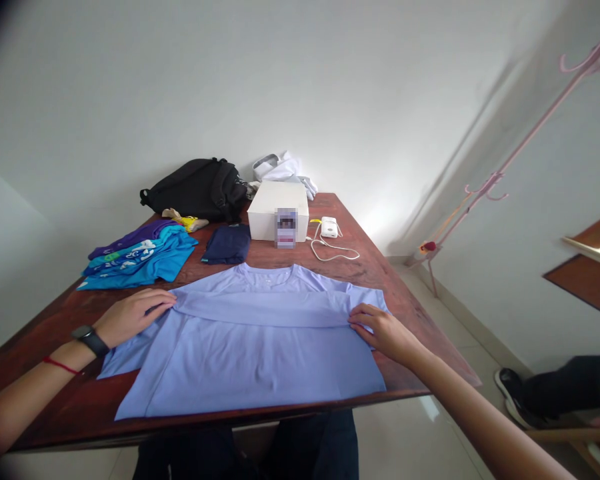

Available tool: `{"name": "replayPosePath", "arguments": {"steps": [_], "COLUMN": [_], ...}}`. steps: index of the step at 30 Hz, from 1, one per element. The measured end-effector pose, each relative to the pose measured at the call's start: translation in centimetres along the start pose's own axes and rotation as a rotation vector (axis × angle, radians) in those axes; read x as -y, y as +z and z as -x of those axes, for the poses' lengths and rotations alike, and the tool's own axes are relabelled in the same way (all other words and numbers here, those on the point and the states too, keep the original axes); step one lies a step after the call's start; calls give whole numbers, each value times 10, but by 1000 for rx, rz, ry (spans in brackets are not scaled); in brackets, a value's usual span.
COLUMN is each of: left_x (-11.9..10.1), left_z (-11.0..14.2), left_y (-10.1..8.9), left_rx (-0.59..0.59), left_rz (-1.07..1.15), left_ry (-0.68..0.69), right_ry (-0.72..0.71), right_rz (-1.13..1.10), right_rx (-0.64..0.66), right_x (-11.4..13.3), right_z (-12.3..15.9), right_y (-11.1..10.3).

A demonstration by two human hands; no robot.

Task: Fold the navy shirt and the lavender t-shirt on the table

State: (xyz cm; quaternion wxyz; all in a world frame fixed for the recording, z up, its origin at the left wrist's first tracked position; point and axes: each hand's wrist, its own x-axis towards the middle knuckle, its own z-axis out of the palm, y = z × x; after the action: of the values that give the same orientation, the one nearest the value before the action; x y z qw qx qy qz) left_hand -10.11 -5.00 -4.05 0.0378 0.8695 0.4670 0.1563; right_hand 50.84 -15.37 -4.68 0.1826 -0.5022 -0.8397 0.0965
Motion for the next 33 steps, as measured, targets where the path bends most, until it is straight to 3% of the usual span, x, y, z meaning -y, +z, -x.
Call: {"name": "replayPosePath", "arguments": {"steps": [7, 19, 23, 28, 33], "left_x": [2, 2, -10, -31, -22], "left_z": [-3, -11, -5, 23, 63], "left_y": [-6, -10, -27, -66, -99], "left_rx": [115, 64, -14, -59, -25], "left_rz": [-48, 122, 259, 361, 383], "left_ry": [96, 38, -23, -105, -170], "right_ry": [8, 23, 135, 243, 333], "right_rz": [16, -30, -127, -371, -522], "right_rx": [57, -10, -121, -249, -436], "right_x": [-6, -5, 5, 25, 30], "right_z": [-5, -9, -4, 12, 26], "right_y": [1, -2, -16, -48, -76]}}
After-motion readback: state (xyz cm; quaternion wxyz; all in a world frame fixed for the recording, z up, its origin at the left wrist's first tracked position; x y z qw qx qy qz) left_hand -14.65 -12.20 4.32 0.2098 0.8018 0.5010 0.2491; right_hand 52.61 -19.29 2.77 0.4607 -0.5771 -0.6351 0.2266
